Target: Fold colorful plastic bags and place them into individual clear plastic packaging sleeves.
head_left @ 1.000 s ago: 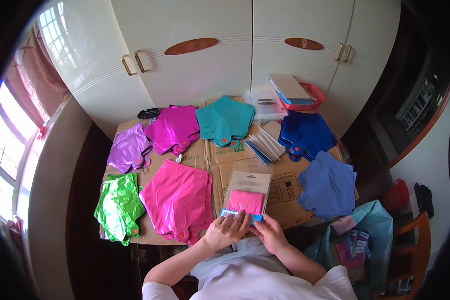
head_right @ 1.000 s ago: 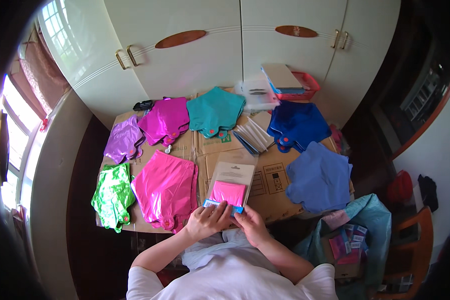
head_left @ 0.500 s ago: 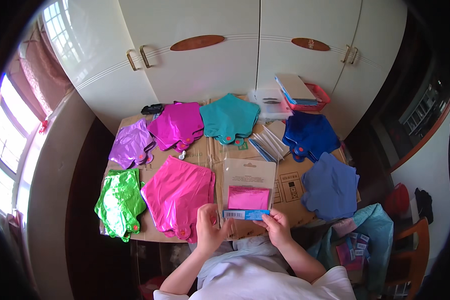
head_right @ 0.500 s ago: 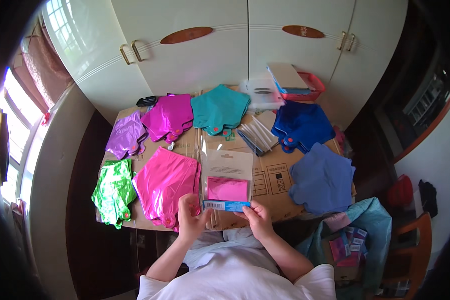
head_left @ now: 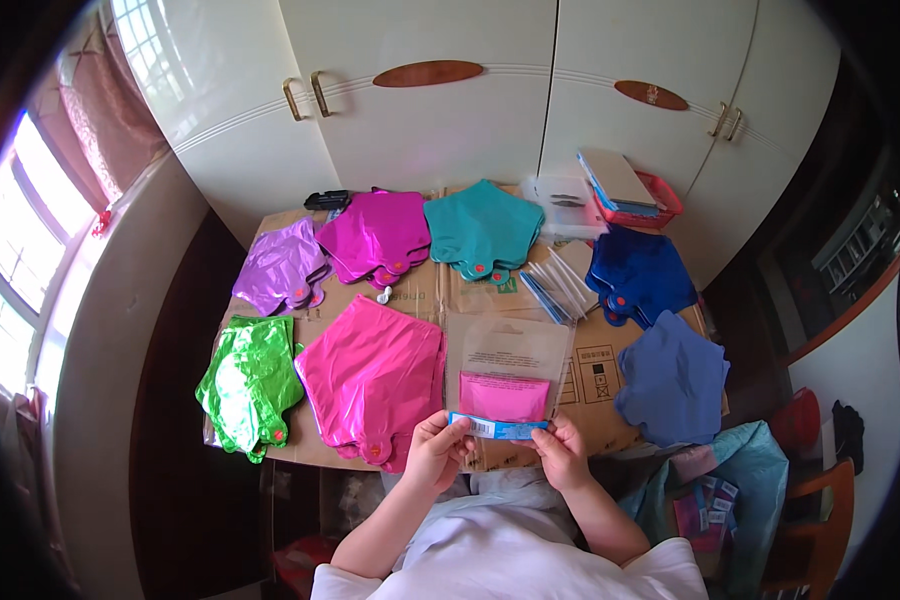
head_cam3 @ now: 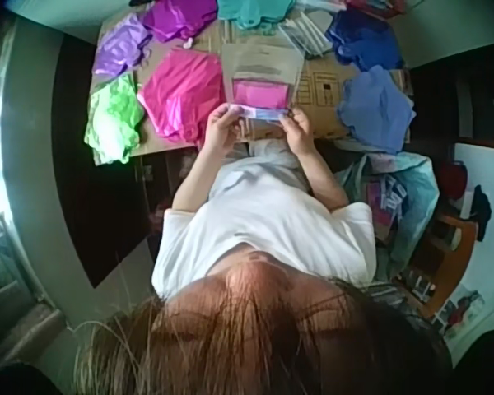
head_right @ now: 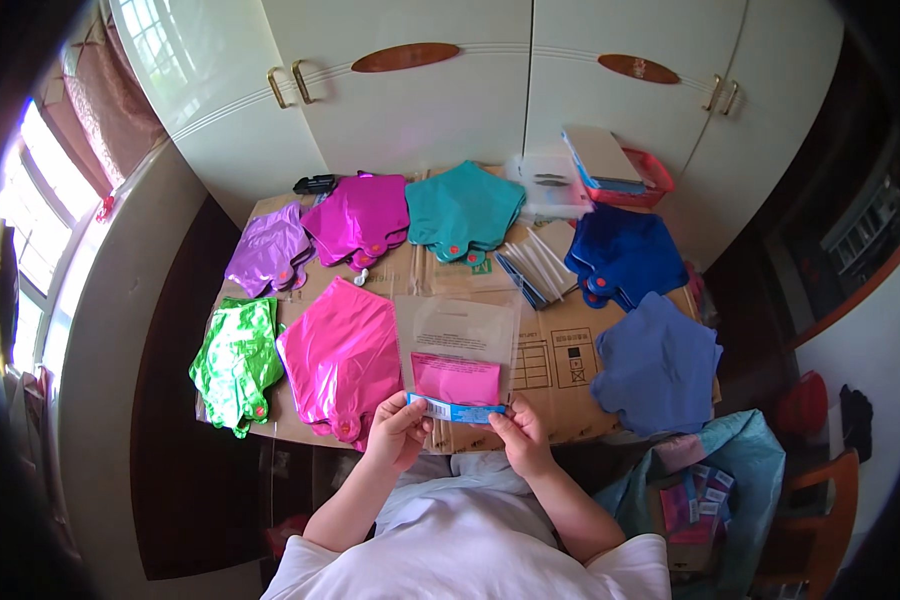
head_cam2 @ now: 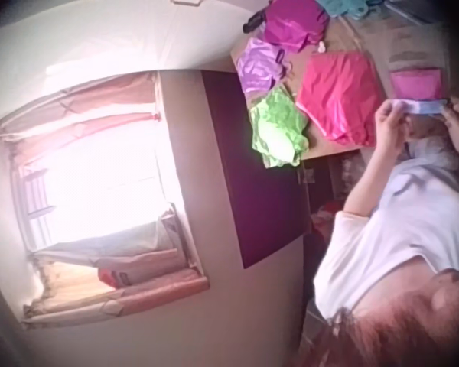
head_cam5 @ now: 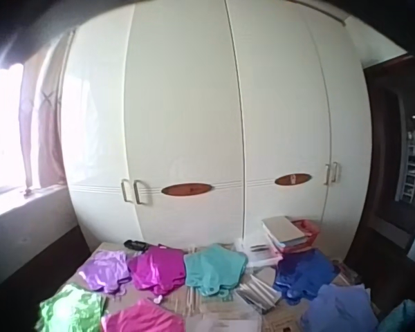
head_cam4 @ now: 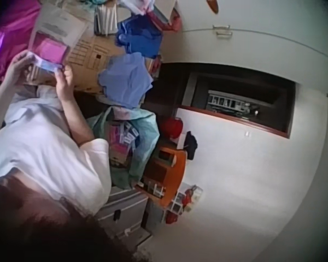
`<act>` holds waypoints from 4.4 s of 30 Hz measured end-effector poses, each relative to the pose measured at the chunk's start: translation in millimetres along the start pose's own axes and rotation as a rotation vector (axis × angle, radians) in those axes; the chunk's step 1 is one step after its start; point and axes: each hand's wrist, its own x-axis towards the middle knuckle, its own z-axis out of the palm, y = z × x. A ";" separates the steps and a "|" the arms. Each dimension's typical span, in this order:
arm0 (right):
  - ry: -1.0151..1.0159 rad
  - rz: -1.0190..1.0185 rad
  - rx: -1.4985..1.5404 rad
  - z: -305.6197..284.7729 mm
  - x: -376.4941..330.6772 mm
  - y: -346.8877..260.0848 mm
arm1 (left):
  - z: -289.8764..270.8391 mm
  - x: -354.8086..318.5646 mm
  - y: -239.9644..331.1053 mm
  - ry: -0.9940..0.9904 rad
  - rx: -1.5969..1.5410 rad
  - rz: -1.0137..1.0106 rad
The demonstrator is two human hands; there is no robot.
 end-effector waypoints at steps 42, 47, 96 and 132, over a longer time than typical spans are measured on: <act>0.189 -0.246 -0.218 30.6 12.2 6.3 | 20.4 -3.7 -19.3 0.109 0.044 0.261; 0.158 -0.157 -0.150 31.9 12.6 5.3 | 1.4 2.9 -26.9 0.081 0.034 0.187; 0.020 -0.135 -0.141 6.9 29.0 -18.2 | -5.5 -4.4 -31.1 -0.006 0.166 0.456; -0.385 0.400 -0.142 21.7 88.9 -133.8 | -58.4 -16.8 9.3 -0.328 0.327 0.243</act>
